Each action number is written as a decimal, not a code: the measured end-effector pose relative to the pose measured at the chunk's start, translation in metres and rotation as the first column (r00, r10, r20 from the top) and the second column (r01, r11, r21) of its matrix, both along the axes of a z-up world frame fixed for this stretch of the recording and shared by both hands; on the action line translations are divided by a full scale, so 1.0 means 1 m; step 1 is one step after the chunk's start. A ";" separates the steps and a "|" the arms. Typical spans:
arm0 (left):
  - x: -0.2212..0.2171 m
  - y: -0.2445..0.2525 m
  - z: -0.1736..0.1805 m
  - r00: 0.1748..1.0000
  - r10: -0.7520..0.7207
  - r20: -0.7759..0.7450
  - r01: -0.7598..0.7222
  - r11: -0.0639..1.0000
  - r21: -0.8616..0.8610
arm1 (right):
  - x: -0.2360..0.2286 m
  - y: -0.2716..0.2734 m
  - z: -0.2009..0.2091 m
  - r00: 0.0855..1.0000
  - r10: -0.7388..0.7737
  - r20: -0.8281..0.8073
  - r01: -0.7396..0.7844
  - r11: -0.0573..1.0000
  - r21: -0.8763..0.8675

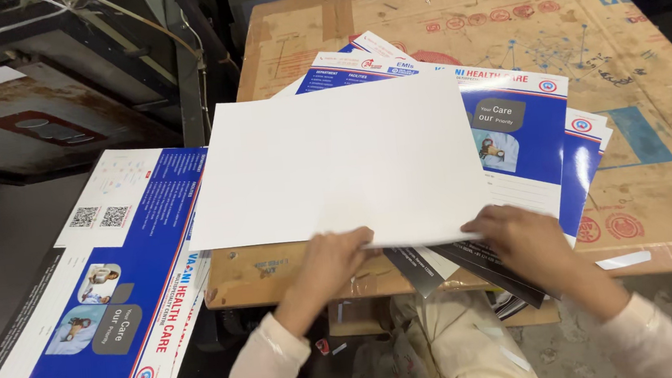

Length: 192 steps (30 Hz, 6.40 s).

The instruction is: The person assembles printed brochures by folding them in half and applying a strip of adhesive tape to the center crease. They repeatedly pick up a folded brochure, smooth it, apply the tape, and place the finished item onto a growing stack on the table.

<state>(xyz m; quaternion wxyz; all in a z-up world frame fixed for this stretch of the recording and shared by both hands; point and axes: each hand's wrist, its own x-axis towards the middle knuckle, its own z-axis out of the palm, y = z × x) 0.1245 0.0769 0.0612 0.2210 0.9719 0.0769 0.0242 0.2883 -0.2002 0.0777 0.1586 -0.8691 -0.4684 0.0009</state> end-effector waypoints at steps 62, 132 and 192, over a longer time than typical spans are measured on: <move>0.025 -0.025 0.021 0.830 -0.056 0.555 -0.138 0.943 0.301 | -0.026 -0.016 0.029 0.949 0.096 0.300 -0.251 0.807 0.535; 0.034 -0.029 -0.019 0.719 -0.205 0.664 0.365 0.924 -0.110 | -0.097 0.060 -0.002 0.979 -0.201 -0.041 0.176 0.719 0.673; 0.030 -0.029 -0.012 0.715 -0.224 0.662 0.338 0.940 -0.048 | -0.038 -0.016 -0.047 0.899 -0.412 -0.150 0.428 0.753 0.500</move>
